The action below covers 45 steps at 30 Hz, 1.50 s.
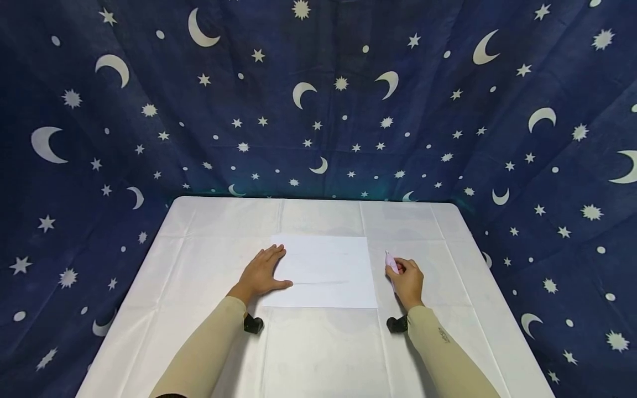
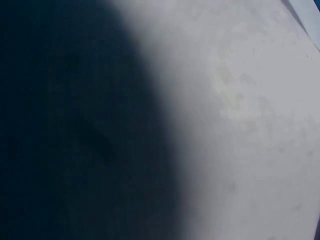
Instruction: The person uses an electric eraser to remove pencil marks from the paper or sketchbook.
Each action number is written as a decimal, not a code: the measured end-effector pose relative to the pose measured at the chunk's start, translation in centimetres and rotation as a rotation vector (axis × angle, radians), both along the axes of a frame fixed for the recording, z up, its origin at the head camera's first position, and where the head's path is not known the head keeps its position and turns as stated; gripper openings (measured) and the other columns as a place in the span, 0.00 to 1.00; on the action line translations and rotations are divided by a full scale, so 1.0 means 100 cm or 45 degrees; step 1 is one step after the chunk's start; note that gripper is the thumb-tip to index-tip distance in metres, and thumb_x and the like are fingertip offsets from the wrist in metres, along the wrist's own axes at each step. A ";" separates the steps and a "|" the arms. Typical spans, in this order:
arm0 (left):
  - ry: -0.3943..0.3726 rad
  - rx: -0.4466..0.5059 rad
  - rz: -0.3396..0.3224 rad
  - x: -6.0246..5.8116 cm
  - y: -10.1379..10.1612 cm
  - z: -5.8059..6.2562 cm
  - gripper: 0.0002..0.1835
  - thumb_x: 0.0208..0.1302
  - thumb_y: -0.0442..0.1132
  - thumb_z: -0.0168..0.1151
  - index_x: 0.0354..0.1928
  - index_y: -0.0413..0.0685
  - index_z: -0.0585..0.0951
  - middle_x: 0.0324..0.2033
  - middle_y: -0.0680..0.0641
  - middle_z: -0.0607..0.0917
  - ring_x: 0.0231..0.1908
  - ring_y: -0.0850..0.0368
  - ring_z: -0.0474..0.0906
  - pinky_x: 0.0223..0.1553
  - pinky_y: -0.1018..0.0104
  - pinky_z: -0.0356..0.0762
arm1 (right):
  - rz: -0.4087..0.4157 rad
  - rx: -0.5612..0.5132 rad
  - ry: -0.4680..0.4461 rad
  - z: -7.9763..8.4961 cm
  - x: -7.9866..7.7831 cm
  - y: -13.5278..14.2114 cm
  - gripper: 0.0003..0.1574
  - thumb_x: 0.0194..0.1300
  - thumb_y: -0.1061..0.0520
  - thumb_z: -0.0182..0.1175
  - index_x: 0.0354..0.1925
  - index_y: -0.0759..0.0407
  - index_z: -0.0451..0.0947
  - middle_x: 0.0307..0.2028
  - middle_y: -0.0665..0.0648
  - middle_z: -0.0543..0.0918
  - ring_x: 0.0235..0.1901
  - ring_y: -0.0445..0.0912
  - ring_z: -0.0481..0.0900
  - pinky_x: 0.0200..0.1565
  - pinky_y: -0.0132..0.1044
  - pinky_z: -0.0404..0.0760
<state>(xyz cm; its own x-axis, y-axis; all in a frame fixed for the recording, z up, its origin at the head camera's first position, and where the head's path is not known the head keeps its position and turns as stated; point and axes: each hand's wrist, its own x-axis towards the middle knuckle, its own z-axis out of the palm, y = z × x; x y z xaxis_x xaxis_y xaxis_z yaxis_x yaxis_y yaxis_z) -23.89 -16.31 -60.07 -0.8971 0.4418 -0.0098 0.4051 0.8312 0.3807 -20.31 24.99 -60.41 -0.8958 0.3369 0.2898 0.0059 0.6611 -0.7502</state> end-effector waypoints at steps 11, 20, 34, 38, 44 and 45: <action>0.067 0.007 -0.038 -0.013 -0.002 -0.006 0.55 0.51 0.71 0.64 0.73 0.45 0.63 0.74 0.46 0.62 0.75 0.48 0.54 0.75 0.48 0.49 | -0.026 -0.010 -0.023 -0.005 -0.011 0.002 0.18 0.52 0.61 0.74 0.42 0.67 0.85 0.29 0.59 0.78 0.29 0.45 0.73 0.29 0.23 0.67; 0.128 0.042 -0.052 -0.004 -0.004 -0.007 0.53 0.52 0.69 0.64 0.73 0.43 0.64 0.73 0.45 0.62 0.74 0.47 0.54 0.75 0.47 0.50 | -0.033 -0.040 -0.052 -0.004 -0.008 -0.001 0.18 0.52 0.60 0.73 0.42 0.67 0.84 0.29 0.60 0.78 0.30 0.47 0.73 0.30 0.26 0.67; 0.115 -0.059 -0.029 0.011 -0.009 -0.015 0.52 0.56 0.72 0.57 0.76 0.50 0.58 0.77 0.49 0.55 0.76 0.50 0.48 0.76 0.51 0.45 | 0.033 -0.009 -0.135 0.005 0.002 -0.005 0.22 0.53 0.58 0.73 0.45 0.67 0.83 0.33 0.61 0.80 0.33 0.48 0.75 0.31 0.25 0.70; 0.125 -0.070 -0.027 0.013 -0.008 -0.016 0.52 0.56 0.72 0.56 0.76 0.51 0.58 0.76 0.51 0.55 0.76 0.51 0.48 0.77 0.51 0.45 | 0.030 -0.010 -0.131 0.006 0.003 -0.005 0.22 0.52 0.59 0.74 0.45 0.68 0.83 0.32 0.61 0.80 0.32 0.48 0.75 0.31 0.24 0.69; 0.153 -0.066 -0.017 0.013 -0.007 -0.015 0.50 0.57 0.72 0.55 0.76 0.51 0.60 0.76 0.50 0.57 0.76 0.51 0.50 0.76 0.51 0.46 | 0.033 -0.044 -0.109 0.009 0.001 -0.005 0.22 0.54 0.59 0.73 0.46 0.68 0.83 0.33 0.62 0.80 0.33 0.48 0.76 0.31 0.20 0.67; 0.151 -0.065 -0.014 0.013 -0.007 -0.015 0.50 0.58 0.72 0.55 0.76 0.51 0.60 0.76 0.50 0.57 0.76 0.51 0.50 0.76 0.51 0.46 | 0.035 -0.043 -0.102 0.009 0.001 -0.005 0.22 0.54 0.59 0.73 0.46 0.68 0.83 0.33 0.62 0.80 0.33 0.48 0.76 0.31 0.20 0.67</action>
